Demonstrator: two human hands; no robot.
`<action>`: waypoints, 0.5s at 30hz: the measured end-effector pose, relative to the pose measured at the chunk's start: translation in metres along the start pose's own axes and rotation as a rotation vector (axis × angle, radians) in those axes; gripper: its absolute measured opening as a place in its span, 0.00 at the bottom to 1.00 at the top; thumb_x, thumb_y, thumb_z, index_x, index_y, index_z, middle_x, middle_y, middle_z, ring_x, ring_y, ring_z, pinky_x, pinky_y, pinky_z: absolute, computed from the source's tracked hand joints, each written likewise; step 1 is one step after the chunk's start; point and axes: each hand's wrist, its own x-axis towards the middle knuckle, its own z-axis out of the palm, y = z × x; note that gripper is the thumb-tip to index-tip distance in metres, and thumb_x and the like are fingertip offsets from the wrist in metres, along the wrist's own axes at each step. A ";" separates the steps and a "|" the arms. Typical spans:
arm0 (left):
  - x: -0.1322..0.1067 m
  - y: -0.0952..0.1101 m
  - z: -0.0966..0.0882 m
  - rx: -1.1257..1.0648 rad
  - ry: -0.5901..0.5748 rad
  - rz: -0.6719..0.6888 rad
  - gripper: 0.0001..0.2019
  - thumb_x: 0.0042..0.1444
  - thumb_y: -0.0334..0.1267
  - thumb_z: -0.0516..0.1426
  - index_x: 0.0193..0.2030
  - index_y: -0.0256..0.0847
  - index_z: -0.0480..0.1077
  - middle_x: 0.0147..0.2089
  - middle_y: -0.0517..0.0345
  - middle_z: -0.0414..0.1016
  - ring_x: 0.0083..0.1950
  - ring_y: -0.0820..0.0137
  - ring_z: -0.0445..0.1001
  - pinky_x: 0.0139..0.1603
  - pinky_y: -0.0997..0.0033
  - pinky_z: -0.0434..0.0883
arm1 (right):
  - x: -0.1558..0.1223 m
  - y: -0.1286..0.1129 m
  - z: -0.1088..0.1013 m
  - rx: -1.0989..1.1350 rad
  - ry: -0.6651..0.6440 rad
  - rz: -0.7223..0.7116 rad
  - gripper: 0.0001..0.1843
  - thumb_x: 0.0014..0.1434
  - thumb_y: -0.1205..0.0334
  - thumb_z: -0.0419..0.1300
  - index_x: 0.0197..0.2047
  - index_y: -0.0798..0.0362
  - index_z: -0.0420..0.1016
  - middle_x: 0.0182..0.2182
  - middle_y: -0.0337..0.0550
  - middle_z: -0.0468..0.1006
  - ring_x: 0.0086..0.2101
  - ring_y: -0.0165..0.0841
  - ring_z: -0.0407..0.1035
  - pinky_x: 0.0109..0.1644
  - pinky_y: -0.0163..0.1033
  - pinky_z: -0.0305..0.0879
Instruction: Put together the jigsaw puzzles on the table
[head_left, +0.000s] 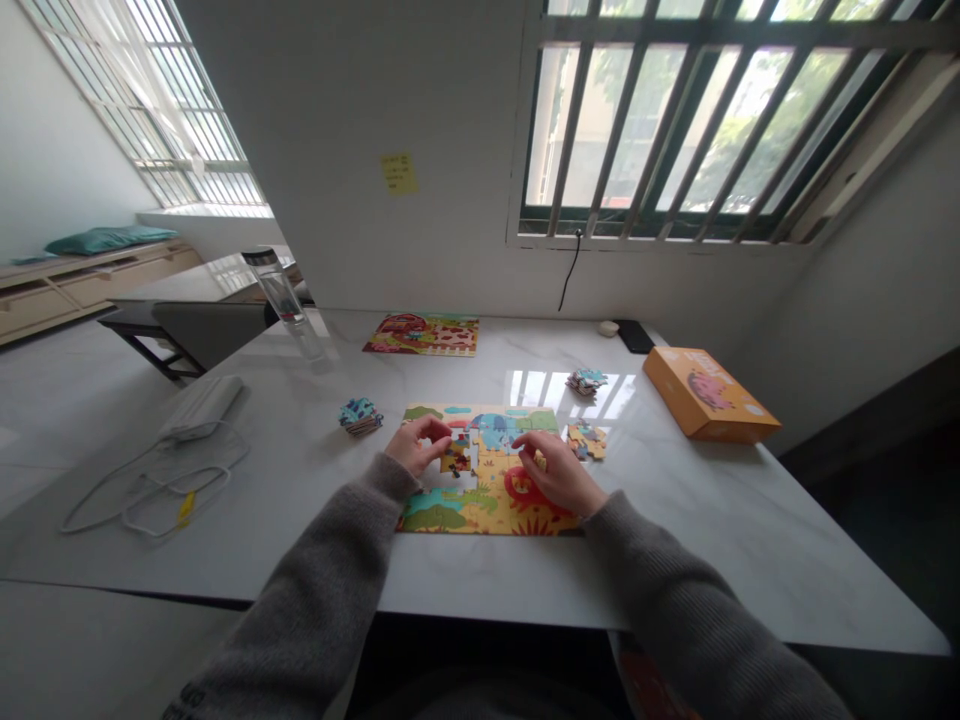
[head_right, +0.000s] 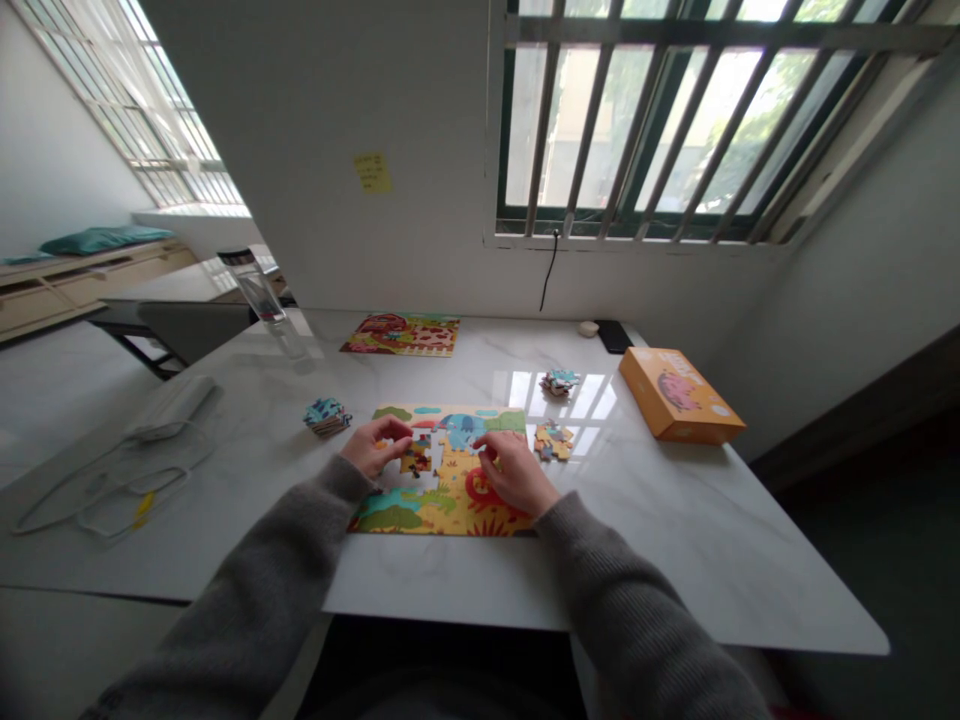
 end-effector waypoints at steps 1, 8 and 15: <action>0.000 0.000 0.001 -0.023 0.001 -0.010 0.12 0.50 0.44 0.65 0.33 0.37 0.74 0.30 0.56 0.76 0.31 0.69 0.73 0.36 0.69 0.73 | 0.000 0.000 0.001 -0.003 -0.001 -0.004 0.09 0.63 0.68 0.54 0.42 0.51 0.74 0.32 0.41 0.76 0.37 0.35 0.70 0.47 0.43 0.62; -0.007 0.010 0.020 -0.201 -0.094 0.007 0.16 0.52 0.48 0.65 0.36 0.36 0.73 0.30 0.58 0.75 0.29 0.71 0.71 0.32 0.70 0.72 | 0.001 -0.018 0.005 0.177 -0.068 0.052 0.09 0.67 0.60 0.53 0.44 0.51 0.74 0.31 0.40 0.76 0.34 0.34 0.70 0.42 0.39 0.64; -0.013 0.017 0.033 -0.103 -0.139 0.117 0.11 0.58 0.45 0.62 0.39 0.38 0.74 0.34 0.55 0.76 0.35 0.69 0.73 0.37 0.69 0.73 | 0.002 -0.027 0.016 0.290 -0.195 0.142 0.15 0.66 0.53 0.55 0.30 0.53 0.68 0.26 0.36 0.70 0.27 0.30 0.63 0.32 0.35 0.58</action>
